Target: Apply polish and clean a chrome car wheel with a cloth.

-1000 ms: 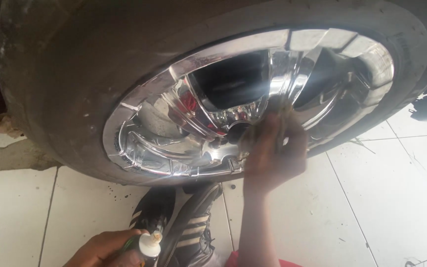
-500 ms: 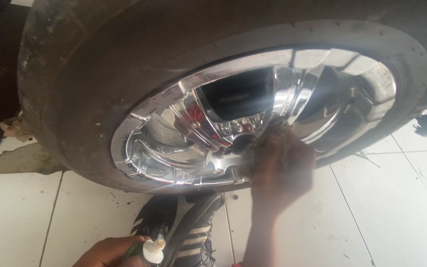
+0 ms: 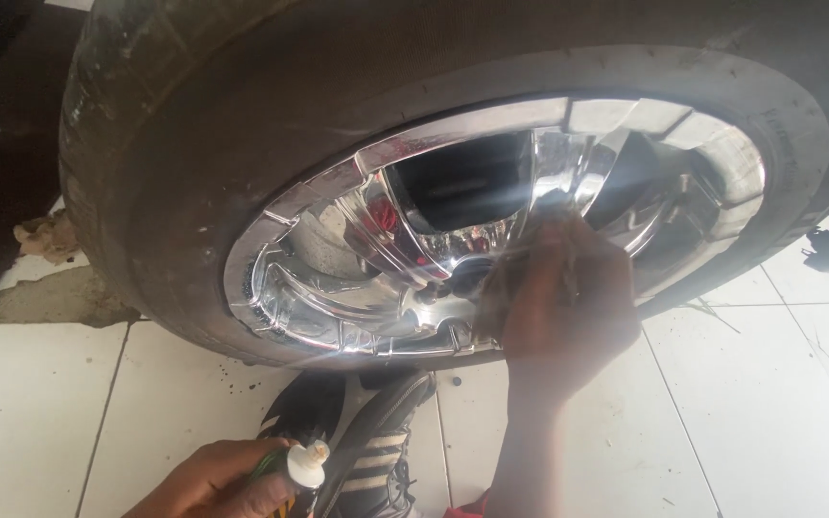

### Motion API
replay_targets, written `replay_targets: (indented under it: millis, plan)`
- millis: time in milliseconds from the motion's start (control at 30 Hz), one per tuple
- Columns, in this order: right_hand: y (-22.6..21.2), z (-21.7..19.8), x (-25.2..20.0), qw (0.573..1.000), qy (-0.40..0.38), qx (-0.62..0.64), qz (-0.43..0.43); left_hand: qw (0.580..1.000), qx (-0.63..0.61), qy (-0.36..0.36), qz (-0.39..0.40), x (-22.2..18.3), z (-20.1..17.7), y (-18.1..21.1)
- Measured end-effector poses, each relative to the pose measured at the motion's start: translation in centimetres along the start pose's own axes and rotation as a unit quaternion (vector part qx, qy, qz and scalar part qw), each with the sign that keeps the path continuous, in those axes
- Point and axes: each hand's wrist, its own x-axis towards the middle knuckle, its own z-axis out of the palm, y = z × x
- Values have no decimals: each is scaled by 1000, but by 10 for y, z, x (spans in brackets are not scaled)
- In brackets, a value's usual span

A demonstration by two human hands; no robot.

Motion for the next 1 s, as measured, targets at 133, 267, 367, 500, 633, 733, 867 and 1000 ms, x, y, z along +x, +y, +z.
replay_targets:
  millis: [133,267,367,500,633,733,867,1000]
  plan:
    - [-11,4,20,989,-7,114,96,995,-58,-73,31,-2,0,10]
    - [6,22,53,991,42,112,-52,942,-270,-182,-86,7,3,40]
    - [5,20,46,994,40,89,-45,956,-238,-146,-85,3,4,41]
    - [-17,15,31,982,61,171,60,948,-236,-184,-109,4,2,17]
    - [5,24,21,982,56,163,81,990,-105,-82,50,4,-12,-53]
    - [15,35,29,988,61,133,50,991,-80,-100,-35,22,-28,-74]
    - [19,39,42,960,15,265,90,971,156,-171,-64,42,-52,-161]
    - [20,40,47,925,-19,344,160,988,8,-148,-38,38,-60,-210]
